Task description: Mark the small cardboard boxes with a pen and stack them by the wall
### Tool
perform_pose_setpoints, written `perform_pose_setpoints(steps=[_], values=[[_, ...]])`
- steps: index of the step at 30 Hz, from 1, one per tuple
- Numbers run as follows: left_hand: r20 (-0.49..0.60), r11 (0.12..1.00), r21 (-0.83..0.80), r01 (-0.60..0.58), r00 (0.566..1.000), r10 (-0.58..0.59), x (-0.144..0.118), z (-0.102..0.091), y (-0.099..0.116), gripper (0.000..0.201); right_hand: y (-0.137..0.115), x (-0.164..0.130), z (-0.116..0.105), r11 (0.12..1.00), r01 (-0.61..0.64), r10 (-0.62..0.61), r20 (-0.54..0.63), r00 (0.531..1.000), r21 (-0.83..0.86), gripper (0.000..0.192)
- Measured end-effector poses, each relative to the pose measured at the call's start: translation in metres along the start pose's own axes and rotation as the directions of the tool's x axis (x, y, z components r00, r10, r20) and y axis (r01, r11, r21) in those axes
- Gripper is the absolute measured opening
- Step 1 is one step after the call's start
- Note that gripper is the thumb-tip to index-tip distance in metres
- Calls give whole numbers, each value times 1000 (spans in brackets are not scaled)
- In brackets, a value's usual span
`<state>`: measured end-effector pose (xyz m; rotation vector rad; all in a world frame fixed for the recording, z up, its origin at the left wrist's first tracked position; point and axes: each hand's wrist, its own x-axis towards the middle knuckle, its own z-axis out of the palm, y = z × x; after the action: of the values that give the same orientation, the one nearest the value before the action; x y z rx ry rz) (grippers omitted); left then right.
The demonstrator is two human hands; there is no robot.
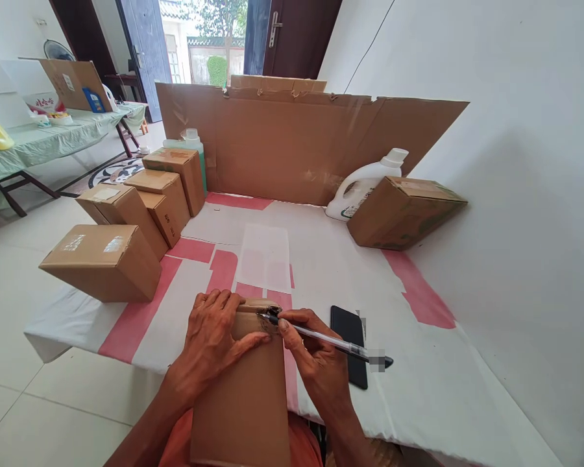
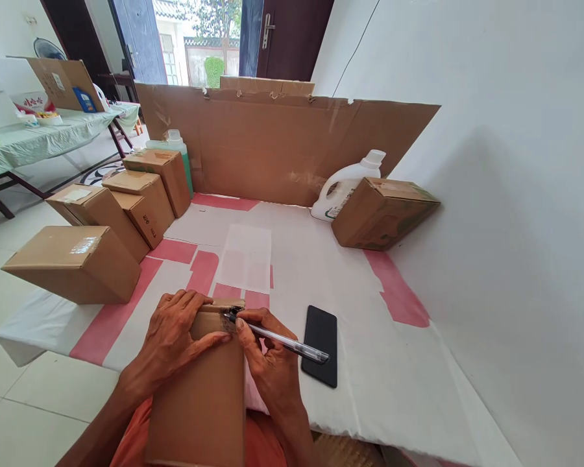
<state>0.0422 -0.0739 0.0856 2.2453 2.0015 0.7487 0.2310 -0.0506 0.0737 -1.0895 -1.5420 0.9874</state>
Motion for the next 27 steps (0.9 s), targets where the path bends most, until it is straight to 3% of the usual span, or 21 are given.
perform_pose_setpoints(steps=[8, 11, 13, 19, 23, 27], values=[[14, 999, 20, 27, 1000, -27, 0, 1, 0, 45, 1, -5, -23, 997, -67, 67, 5, 998, -33, 31], [15, 999, 46, 28, 999, -28, -1, 2, -2, 42, 9, 7, -33, 994, -101, 98, -71, 993, -34, 32], [19, 998, 51, 20, 1000, -21, -1, 2, -3, 40, 22, 22, -38, 978, -164, 152, -99, 983, -128, 32], [5, 1000, 23, 10, 1000, -10, -3, 2, -11, 38, 80, 53, -36, 733, -378, 434, -41, 900, -566, 13], [4, 999, 37, -8, 1000, 8, -1, 4, -16, 41, 98, 39, -21, 584, -410, 486, -103, 868, -701, 5], [9, 999, 43, -13, 1000, 12, -1, 5, -16, 43, 95, 21, -20, 510, -413, 472, -156, 868, -755, 22]])
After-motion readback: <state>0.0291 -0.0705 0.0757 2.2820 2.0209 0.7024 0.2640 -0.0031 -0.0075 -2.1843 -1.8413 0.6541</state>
